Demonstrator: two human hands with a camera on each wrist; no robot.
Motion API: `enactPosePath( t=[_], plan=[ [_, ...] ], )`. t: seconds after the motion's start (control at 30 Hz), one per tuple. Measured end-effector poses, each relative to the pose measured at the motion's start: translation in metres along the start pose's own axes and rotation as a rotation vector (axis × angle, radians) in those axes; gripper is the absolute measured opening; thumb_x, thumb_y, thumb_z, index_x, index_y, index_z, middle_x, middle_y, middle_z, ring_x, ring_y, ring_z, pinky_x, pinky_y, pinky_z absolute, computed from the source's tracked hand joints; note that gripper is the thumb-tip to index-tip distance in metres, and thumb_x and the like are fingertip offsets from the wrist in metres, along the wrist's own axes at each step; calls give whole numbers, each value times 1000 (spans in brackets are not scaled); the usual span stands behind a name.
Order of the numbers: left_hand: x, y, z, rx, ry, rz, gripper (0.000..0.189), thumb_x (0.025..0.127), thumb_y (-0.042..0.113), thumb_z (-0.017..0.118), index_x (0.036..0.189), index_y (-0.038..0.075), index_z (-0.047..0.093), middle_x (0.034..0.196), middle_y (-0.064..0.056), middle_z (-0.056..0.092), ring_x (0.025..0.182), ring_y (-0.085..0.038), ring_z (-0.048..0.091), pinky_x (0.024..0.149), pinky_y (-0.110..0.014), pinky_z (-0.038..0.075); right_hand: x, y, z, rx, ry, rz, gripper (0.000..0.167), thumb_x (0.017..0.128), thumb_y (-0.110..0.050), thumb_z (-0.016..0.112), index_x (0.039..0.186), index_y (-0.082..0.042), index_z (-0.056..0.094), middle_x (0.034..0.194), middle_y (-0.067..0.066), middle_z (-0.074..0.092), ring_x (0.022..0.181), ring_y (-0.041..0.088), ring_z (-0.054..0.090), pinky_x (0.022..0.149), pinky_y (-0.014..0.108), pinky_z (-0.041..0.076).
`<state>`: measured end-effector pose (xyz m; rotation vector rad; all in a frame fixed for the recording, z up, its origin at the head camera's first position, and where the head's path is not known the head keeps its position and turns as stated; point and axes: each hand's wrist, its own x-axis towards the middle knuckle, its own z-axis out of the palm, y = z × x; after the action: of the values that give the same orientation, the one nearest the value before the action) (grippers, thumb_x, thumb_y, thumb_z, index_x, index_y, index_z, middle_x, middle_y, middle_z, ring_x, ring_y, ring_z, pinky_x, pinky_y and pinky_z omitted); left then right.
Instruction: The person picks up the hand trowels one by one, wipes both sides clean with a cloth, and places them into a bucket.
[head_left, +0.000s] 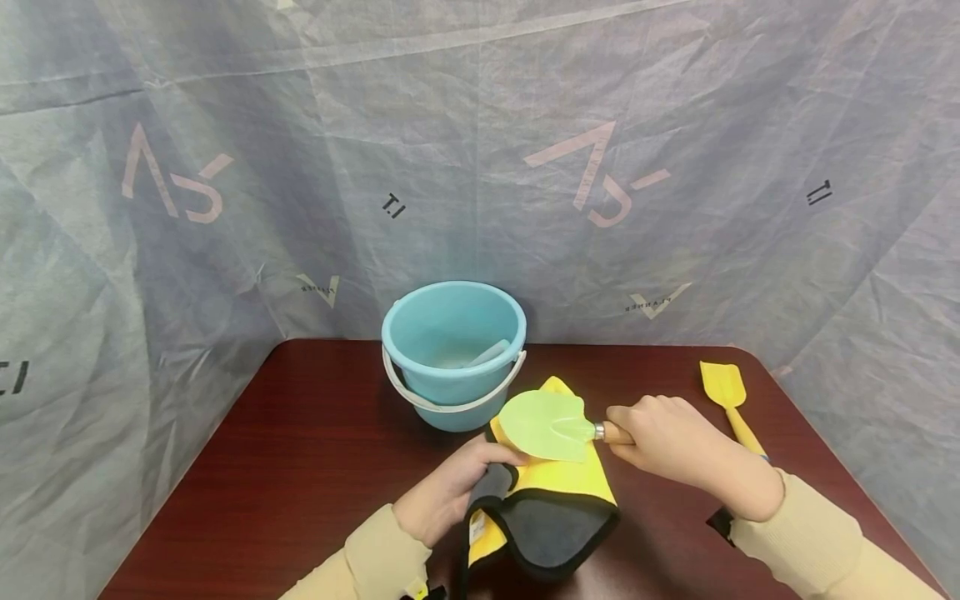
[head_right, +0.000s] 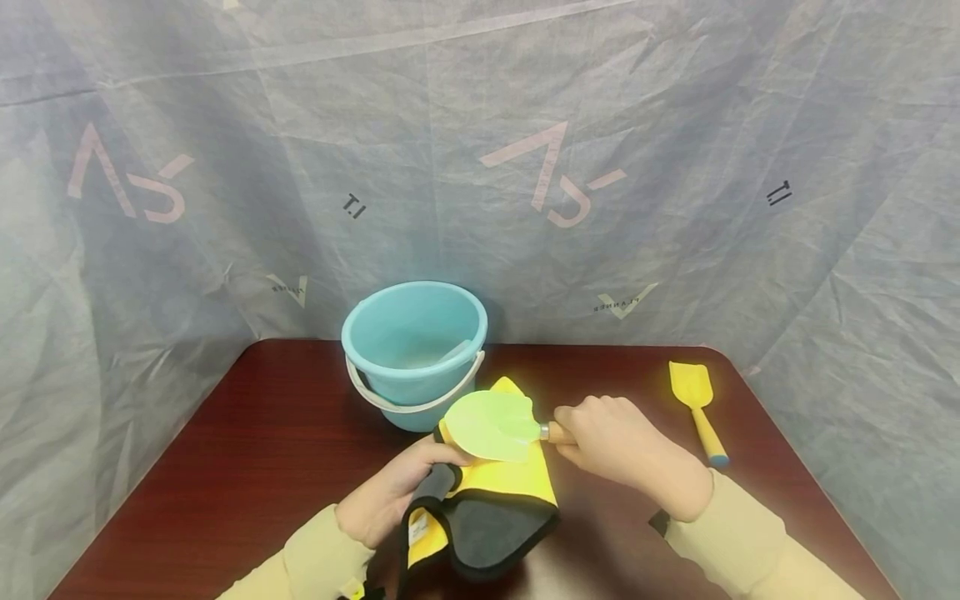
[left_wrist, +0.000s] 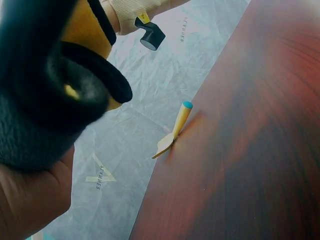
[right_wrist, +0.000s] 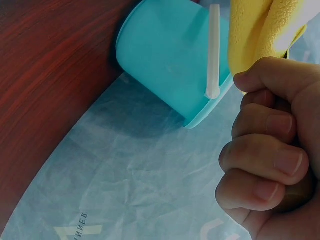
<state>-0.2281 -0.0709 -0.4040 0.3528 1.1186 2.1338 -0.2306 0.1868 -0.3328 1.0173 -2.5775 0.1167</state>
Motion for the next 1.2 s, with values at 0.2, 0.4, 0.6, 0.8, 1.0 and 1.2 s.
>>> enactPosePath(
  t=[0.2, 0.4, 0.6, 0.8, 1.0, 1.2],
  plan=[
    [-2, 1, -3, 17, 8, 7, 37, 84, -1, 51, 119, 8, 54, 108, -1, 61, 97, -11, 58, 84, -23, 48, -1, 1, 0, -7, -10, 5, 38, 76, -9, 58, 58, -21, 27, 58, -13, 11, 54, 2, 8, 45, 18, 10],
    [-5, 3, -7, 24, 12, -4, 37, 85, 0, 51, 122, 7, 53, 110, -2, 61, 98, -12, 59, 85, -24, 49, -2, 2, 1, -19, -14, 3, 39, 77, -11, 60, 57, -22, 28, 57, -14, 12, 53, 2, 9, 44, 18, 10],
    [-10, 5, -10, 35, 28, -7, 38, 85, 2, 53, 123, 6, 51, 110, -2, 61, 98, -12, 60, 86, -25, 49, -3, 3, 1, -22, -38, 19, 39, 79, -13, 61, 58, -22, 29, 56, -14, 13, 52, 3, 10, 44, 19, 11],
    [-13, 6, -13, 49, 51, -8, 36, 85, 3, 54, 121, 7, 52, 108, -1, 61, 97, -12, 60, 86, -25, 49, -4, 3, 2, -23, -46, 25, 39, 79, -15, 63, 58, -22, 31, 55, -14, 14, 51, 3, 13, 43, 19, 13],
    [-17, 7, -15, 43, 35, -7, 33, 86, 3, 54, 119, 7, 53, 108, -1, 61, 98, -12, 60, 87, -25, 49, -6, 3, 2, -27, -20, 14, 39, 76, -11, 62, 58, -22, 29, 56, -14, 13, 52, 2, 11, 43, 19, 12],
    [-21, 9, -18, 28, 26, -3, 33, 86, 2, 54, 118, 8, 52, 109, -2, 62, 100, -13, 61, 87, -26, 49, -7, 3, 2, -29, -29, 21, 39, 78, -13, 62, 58, -22, 29, 56, -14, 13, 52, 2, 11, 43, 19, 11]
  ],
)
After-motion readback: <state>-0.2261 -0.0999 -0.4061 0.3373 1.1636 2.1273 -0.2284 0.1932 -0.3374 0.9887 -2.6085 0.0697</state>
